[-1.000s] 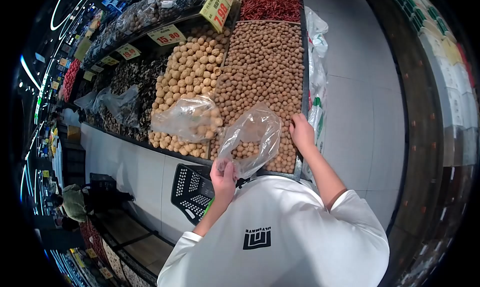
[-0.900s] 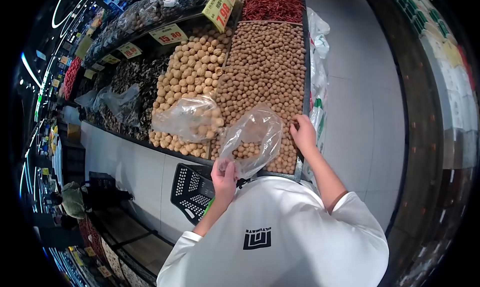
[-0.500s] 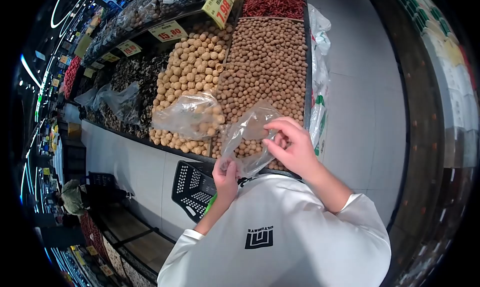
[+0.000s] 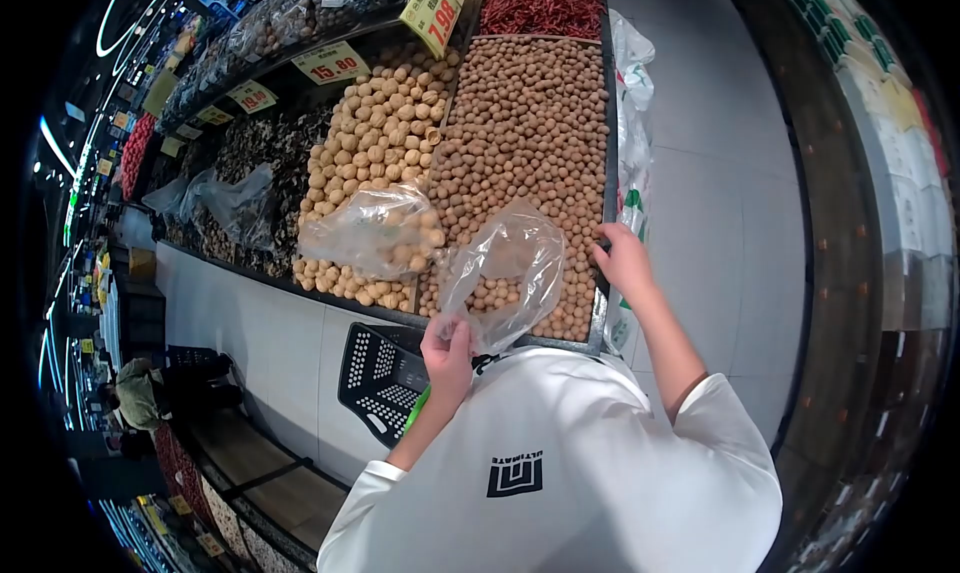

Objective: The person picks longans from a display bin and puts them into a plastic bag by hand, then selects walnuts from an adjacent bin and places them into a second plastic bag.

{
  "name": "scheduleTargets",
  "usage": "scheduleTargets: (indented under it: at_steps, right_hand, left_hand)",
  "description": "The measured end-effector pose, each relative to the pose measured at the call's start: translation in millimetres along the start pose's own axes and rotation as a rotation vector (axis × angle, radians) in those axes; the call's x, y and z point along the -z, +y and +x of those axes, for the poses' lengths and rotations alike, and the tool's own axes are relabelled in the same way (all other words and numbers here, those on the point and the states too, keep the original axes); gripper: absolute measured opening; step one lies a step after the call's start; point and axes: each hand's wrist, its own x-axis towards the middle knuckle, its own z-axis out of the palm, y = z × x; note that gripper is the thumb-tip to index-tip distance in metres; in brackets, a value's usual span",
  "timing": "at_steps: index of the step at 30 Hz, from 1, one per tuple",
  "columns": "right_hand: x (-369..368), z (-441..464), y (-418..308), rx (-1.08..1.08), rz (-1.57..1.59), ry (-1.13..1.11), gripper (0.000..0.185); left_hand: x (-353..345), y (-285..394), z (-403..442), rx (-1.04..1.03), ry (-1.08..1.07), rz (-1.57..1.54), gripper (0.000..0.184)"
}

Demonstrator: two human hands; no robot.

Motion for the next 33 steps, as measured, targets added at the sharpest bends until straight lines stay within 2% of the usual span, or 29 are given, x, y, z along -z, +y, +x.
scheduleTargets:
  at_steps: [7, 13, 17, 19, 21, 23, 24, 26, 29, 31, 32, 33]
  right_hand:
    - [-32, 2, 0, -0.003, -0.062, -0.067, 0.027]
    - [-50, 14, -1, 0.004, -0.240, -0.055, 0.028]
    - [-42, 14, -9, 0.023, -0.174, -0.018, 0.027]
    - [-24, 12, -27, -0.001, 0.064, 0.164, 0.026]
    - [0, 11, -42, -0.031, 0.171, 0.184, 0.024]
    - [24, 8, -59, -0.070, 0.628, 0.359, 0.020]
    - [34, 5, -68, -0.071, 0.627, 0.359, 0.020]
    - [48, -4, -88, 0.079, 0.971, 0.561, 0.019]
    - [49, -28, -125, 0.115, 1.090, 0.558, 0.019]
    - [43, -46, -141, 0.233, 0.937, 0.245, 0.020]
    - [51, -56, -154, 0.154, 0.773, -0.066, 0.021]
    - [57, -59, -165, 0.280, 0.562, -0.141, 0.022]
  left_hand:
    - [-1, 2, -2, 0.019, 0.019, 0.033, 0.006]
    - [-1, 3, -3, 0.008, 0.030, 0.052, 0.006]
    - [-8, 8, -3, -0.010, 0.050, 0.040, 0.003]
    - [-8, 8, -3, -0.024, 0.050, 0.044, 0.003]
    - [-6, 6, -4, -0.036, 0.047, 0.049, 0.003]
    - [-2, 4, -4, -0.018, 0.032, 0.032, 0.005]
    - [-3, 4, -4, -0.017, 0.032, 0.032, 0.005]
    - [-6, 4, -3, -0.027, 0.065, 0.031, 0.005]
    - [-6, 1, -1, -0.044, 0.055, 0.016, 0.005]
    - [-14, 10, -1, -0.034, 0.077, 0.041, 0.005]
    - [-17, 13, -1, -0.028, 0.106, 0.064, 0.006]
    - [-17, 14, -2, -0.028, 0.106, 0.066, 0.006]
